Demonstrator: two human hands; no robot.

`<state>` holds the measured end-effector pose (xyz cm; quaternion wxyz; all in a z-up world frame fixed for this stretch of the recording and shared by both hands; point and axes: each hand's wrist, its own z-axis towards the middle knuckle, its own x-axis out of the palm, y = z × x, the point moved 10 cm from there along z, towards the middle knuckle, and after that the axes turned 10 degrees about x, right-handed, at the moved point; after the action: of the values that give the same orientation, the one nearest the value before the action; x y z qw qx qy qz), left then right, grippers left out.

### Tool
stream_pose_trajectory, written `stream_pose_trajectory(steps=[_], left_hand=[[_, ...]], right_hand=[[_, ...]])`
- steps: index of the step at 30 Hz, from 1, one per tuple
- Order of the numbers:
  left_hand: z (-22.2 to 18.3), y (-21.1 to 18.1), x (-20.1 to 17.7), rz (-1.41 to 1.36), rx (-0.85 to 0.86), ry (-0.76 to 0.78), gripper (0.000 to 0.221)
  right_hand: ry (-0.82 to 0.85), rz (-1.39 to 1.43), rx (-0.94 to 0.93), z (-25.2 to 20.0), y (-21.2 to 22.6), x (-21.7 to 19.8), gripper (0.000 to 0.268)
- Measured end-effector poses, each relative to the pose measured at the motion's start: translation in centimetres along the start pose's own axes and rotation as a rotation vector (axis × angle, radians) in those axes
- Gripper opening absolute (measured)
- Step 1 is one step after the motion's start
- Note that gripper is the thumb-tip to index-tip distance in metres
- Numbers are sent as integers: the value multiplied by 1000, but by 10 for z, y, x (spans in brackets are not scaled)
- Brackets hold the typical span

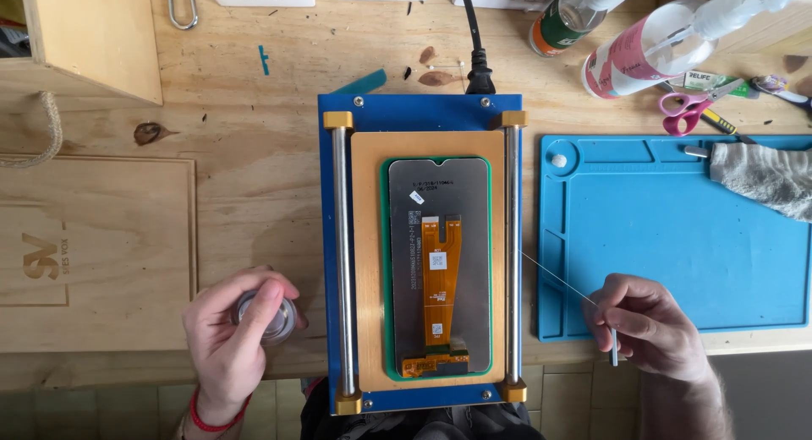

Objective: Separating the top glass from a mobile phone LCD screen using a thin cutting wire on a heating separator machine.

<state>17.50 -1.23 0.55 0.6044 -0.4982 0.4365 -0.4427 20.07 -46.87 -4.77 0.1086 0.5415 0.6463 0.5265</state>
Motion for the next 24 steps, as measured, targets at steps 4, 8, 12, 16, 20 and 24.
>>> stream_pose_trajectory(steps=[4, 8, 12, 16, 20, 24], left_hand=[[8, -5, 11, 19, 10, 26, 29], [10, -5, 17, 28, -15, 42, 32], [13, -12, 19, 40, 26, 34, 34], [5, -7, 13, 17, 15, 3, 33], [-4, -4, 6, -15, -9, -29, 31], [-12, -1, -2, -56, -16, -37, 29]], right_hand=[[-20, 1, -1, -12, -7, -10, 18], [-40, -30, -14, -15, -7, -14, 18], [-48, -30, -27, -14, -3, -18, 17], [4, -44, -50, -6, 10, -8, 18], [10, -54, -41, -3, 14, -10, 17], [29, -83, -26, 6, 18, -5, 17]])
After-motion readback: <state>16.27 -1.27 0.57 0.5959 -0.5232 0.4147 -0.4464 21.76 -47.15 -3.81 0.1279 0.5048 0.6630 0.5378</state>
